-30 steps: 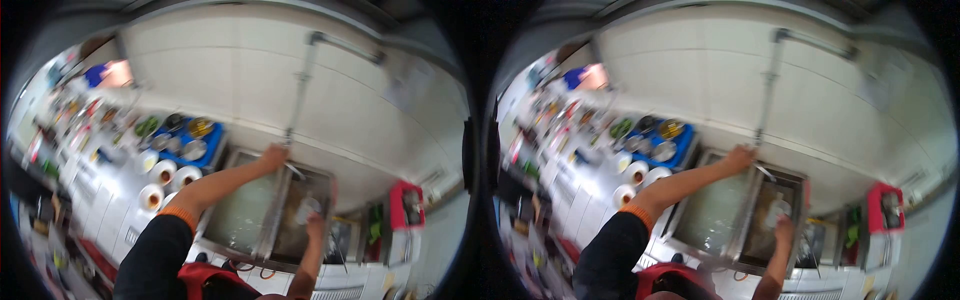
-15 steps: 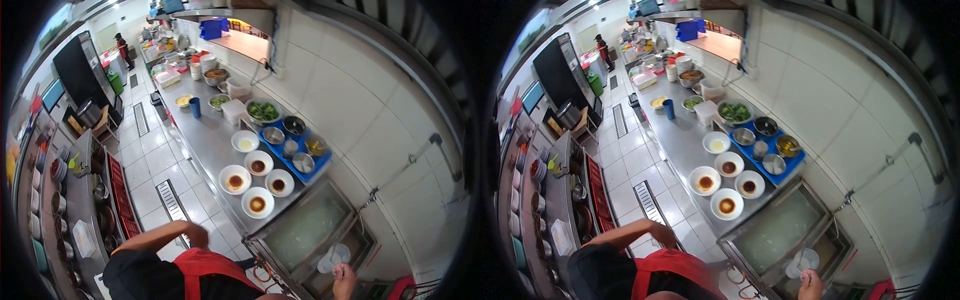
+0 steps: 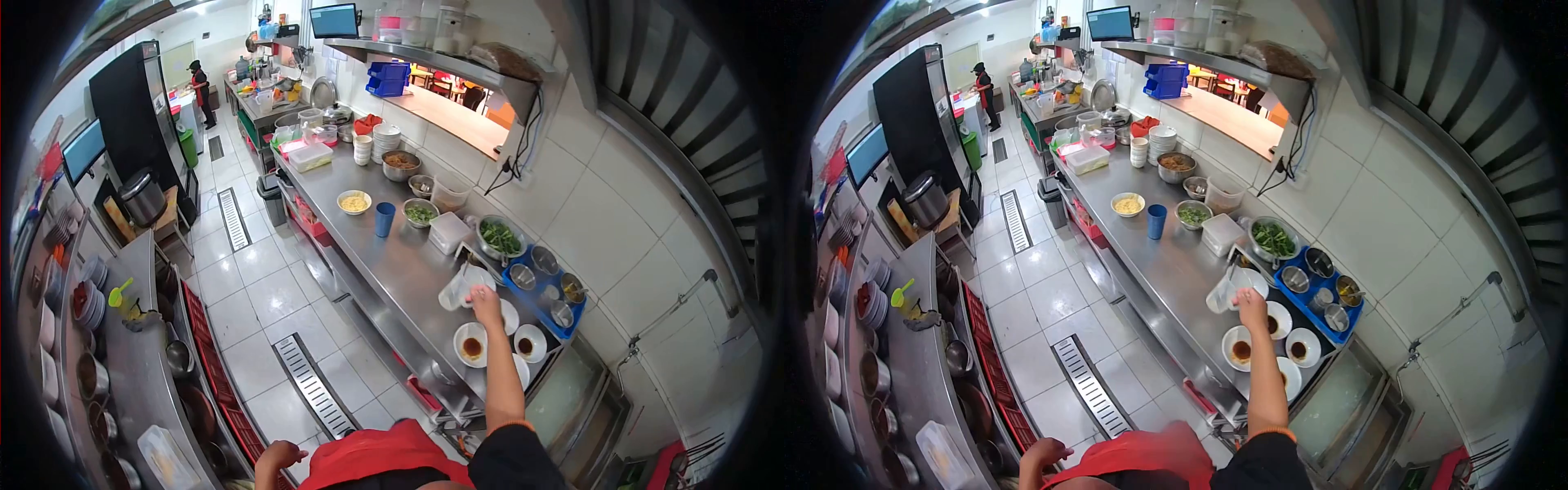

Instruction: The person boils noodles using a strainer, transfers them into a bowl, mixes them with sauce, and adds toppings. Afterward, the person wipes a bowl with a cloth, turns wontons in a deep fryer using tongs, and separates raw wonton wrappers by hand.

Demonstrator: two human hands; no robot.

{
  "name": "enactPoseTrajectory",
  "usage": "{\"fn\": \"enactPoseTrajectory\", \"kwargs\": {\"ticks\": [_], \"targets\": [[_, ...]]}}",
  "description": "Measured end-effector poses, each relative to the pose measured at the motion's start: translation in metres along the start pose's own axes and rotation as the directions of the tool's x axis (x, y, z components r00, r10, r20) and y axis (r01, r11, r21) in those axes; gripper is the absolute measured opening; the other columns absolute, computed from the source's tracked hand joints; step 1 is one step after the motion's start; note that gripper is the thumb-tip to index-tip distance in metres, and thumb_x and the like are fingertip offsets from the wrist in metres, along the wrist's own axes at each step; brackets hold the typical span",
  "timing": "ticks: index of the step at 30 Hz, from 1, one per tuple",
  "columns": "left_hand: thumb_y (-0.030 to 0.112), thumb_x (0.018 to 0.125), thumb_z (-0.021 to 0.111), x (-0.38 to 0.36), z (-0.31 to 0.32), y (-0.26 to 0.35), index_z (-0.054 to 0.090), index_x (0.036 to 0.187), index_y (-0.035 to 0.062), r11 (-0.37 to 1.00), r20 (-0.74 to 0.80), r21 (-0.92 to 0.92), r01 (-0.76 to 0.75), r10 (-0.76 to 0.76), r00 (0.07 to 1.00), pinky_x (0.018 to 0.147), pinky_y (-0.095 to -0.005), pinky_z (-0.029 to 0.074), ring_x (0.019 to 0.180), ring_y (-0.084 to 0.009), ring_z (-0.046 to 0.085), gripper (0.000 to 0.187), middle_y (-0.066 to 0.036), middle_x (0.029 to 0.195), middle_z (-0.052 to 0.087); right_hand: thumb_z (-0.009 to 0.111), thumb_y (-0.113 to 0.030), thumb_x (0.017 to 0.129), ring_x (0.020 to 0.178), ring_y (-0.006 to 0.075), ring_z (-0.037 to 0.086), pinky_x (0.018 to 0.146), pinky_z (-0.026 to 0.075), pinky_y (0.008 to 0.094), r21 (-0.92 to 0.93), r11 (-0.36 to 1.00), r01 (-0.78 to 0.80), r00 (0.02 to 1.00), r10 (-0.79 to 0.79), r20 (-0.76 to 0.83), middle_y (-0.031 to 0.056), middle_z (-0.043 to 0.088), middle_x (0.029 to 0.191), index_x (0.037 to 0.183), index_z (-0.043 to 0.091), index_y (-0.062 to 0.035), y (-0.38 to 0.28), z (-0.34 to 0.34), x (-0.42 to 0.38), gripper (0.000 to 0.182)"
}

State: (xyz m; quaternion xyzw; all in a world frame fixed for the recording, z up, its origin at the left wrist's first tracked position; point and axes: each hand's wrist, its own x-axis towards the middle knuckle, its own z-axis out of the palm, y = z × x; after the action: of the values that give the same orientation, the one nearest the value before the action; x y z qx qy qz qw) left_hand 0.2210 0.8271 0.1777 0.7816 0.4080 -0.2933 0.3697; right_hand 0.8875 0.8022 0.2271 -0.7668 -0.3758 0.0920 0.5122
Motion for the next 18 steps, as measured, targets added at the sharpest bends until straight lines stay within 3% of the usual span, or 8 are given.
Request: {"fn": "enactPoseTrajectory", "kwargs": {"ticks": [3, 6, 9, 11, 13, 15, 17, 18], "targets": [[0.049, 0.089, 0.061, -0.001, -0.012, -0.026, 0.075, 0.088, 0.0089, 0.967, -0.096, -0.219, 0.129, -0.153, 0.983, 0.079, -0.0391, 0.053, 0.084, -0.0306, 0.068, 0.042, -0.013, 0.085, 0.072, 0.054, -0.017, 0.093, 0.075, 0.0217, 0.069, 0.068, 0.052, 0.0343, -0.161, 0.986, -0.046, 0.994, 0.03, -0.101, 0.0089, 0.072, 0.084, 0.098, 0.064, -0.0037, -0.002, 0.071, 0.039, 0.017], [0.05, 0.088, 0.063, 0.013, -0.015, -0.044, 0.074, 0.085, 0.0077, 0.938, -0.191, -0.314, 0.149, -0.216, 0.957, 0.076, -0.0399, 0.053, 0.08, -0.0304, 0.069, 0.043, -0.014, 0.079, 0.07, 0.055, -0.016, 0.092, 0.093, 0.0326, 0.067, 0.081, 0.051, 0.0422, -0.383, 0.92, -0.085, 0.982, 0.012, -0.189, 0.0148, 0.07, 0.096, 0.1, 0.065, -0.0056, 0.045, 0.124, 0.08, 0.016], [0.04, 0.088, 0.068, 0.036, -0.036, -0.039, 0.072, 0.089, 0.0079, 0.881, -0.195, -0.445, 0.161, -0.271, 0.943, 0.075, -0.0376, 0.052, 0.077, -0.0244, 0.068, 0.032, -0.013, 0.077, 0.07, 0.058, -0.021, 0.09, 0.097, 0.0378, 0.065, 0.085, 0.05, 0.047, -0.315, 0.904, -0.288, 0.916, 0.164, -0.366, 0.0161, 0.069, 0.101, 0.103, 0.064, -0.0079, 0.047, 0.156, 0.104, 0.019], [0.044, 0.098, 0.051, 0.082, -0.035, -0.065, 0.043, 0.136, 0.0017, 0.913, -0.04, -0.401, 0.074, -0.098, 0.994, 0.088, -0.0424, 0.05, 0.112, -0.0251, 0.056, 0.058, -0.014, 0.129, 0.056, 0.06, -0.027, 0.09, 0.096, 0.0411, 0.064, 0.084, 0.05, 0.0483, -0.452, 0.869, -0.204, 0.935, 0.036, -0.354, 0.0191, 0.069, 0.101, 0.106, 0.063, -0.006, 0.062, 0.16, 0.121, 0.027], [0.047, 0.099, 0.048, 0.177, 0.023, -0.137, 0.055, 0.124, 0.0012, 0.539, -0.055, -0.842, 0.017, -0.118, 0.991, 0.093, -0.0461, 0.048, 0.104, -0.0295, 0.059, 0.052, -0.014, 0.118, 0.061, 0.061, -0.031, 0.089, 0.096, 0.0424, 0.064, 0.085, 0.05, 0.049, -0.509, 0.772, -0.381, 0.917, 0.245, -0.316, 0.0242, 0.067, 0.102, 0.107, 0.061, -0.0031, 0.037, 0.15, 0.133, 0.033], [0.042, 0.094, 0.057, 0.189, -0.046, -0.119, 0.063, 0.111, 0.006, 0.758, -0.172, -0.649, -0.057, -0.073, 0.982, 0.086, -0.041, 0.05, 0.094, -0.0262, 0.064, 0.04, -0.013, 0.101, 0.066, 0.062, -0.035, 0.089, 0.1, 0.041, 0.062, 0.087, 0.05, 0.0485, -0.594, 0.641, -0.486, 0.872, 0.399, -0.284, 0.0269, 0.065, 0.103, 0.109, 0.059, -0.0004, 0.015, 0.136, 0.146, 0.04], [0.037, 0.089, 0.067, 0.192, -0.143, -0.046, 0.071, 0.098, 0.0108, 0.906, -0.254, -0.406, -0.12, 0.014, 0.967, 0.078, -0.0358, 0.053, 0.084, -0.0229, 0.068, 0.028, -0.012, 0.084, 0.071, 0.064, -0.036, 0.088, 0.102, 0.0394, 0.06, 0.089, 0.049, 0.0476, -0.673, 0.593, -0.442, 0.895, 0.241, -0.376, 0.026, 0.063, 0.105, 0.109, 0.059, 0.0003, -0.009, 0.124, 0.153, 0.042], [0.045, 0.089, 0.064, 0.205, -0.18, -0.025, 0.069, 0.104, 0.0114, 0.918, -0.237, -0.396, -0.031, -0.069, 0.969, 0.082, -0.0393, 0.053, 0.094, -0.0334, 0.068, 0.037, -0.015, 0.097, 0.071, 0.064, -0.037, 0.088, 0.103, 0.0386, 0.059, 0.09, 0.049, 0.0471, -0.714, 0.563, -0.417, 0.899, 0.142, -0.414, 0.0256, 0.062, 0.106, 0.109, 0.058, 0.0007, -0.013, 0.123, 0.168, 0.044]]}}
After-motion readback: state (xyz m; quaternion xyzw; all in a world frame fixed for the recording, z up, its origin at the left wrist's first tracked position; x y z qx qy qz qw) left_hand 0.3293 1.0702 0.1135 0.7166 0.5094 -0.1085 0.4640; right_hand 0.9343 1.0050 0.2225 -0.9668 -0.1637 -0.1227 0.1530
